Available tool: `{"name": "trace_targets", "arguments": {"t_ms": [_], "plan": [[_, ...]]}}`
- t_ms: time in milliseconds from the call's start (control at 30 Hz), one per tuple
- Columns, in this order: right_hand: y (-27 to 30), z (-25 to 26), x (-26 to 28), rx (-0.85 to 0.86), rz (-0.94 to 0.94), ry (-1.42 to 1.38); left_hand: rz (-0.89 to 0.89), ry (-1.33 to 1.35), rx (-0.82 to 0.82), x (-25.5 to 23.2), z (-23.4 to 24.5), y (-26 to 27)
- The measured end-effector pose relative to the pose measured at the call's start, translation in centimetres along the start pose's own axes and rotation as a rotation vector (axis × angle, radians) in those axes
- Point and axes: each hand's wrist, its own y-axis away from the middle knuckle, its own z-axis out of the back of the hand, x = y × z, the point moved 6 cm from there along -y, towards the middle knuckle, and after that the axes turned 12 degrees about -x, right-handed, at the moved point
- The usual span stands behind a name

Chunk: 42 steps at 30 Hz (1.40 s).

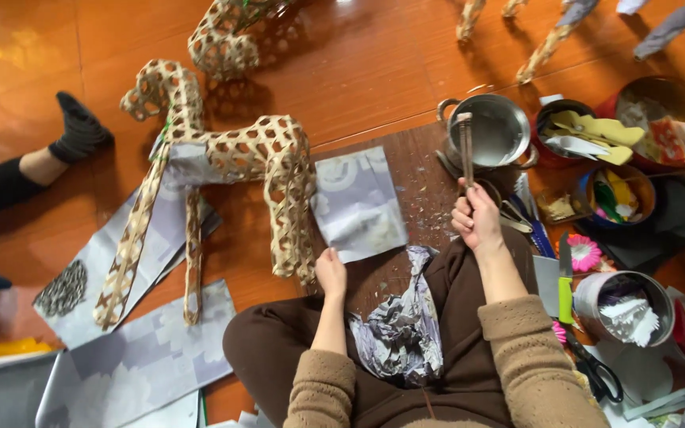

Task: Apply paper strips to a wicker giraffe frame using glue and a brush

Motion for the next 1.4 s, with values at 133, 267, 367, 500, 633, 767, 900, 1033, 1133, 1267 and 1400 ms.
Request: {"name": "trace_targets", "arguments": {"t_ms": [133,267,367,500,633,767,900,1033,1133,1267,1400], "plan": [[-0.2,0.1,-1.0,0.032,-0.061,0.027,-0.084,-0.315,-0.031,-2.0,1.2,1.0],[0.1,-0.7,-0.4,0.032,0.033,0.101,-0.153,-0.24,-0.098,-3.8,1.5,1.2],[0.0,-0.5,-0.8,0.018,0.026,0.127,-0.213,-0.107,-0.065,-1.6,-0.9,0.4],[0.1,-0.4,-0.8,-0.03,0.127,0.148,-0.001,-0.01,0.08,-0.3,-2.0,0.1],[-0.1,-0.1,-1.5,-0.028,0.075,0.186,0.078,0.034,0.115,0.8,-2.9,-0.3],[2.9,-2.6,0.2,0.028,0.097,0.268,0.19,0.208,0.122,4.5,-5.3,-1.2],[5.3,-2.4,-0.9,0.022,0.162,0.643,0.287,0.345,0.103,8.2,-7.8,-1.3],[9.8,-5.1,-4.4,0.281,0.537,1.368,0.339,0.416,0.062,7.9,-7.8,-1.0],[5.9,-4.5,-9.6,0.235,0.977,2.319,0.381,0.474,0.032,8.1,-8.0,-1.0],[-0.3,-7.8,-14.2,0.162,1.019,2.284,0.554,0.498,0.087,8.0,-7.5,-0.6],[6.2,-11.2,-18.3,0.086,1.69,2.099,0.99,0.983,0.285,4.2,-7.0,0.8]]}}
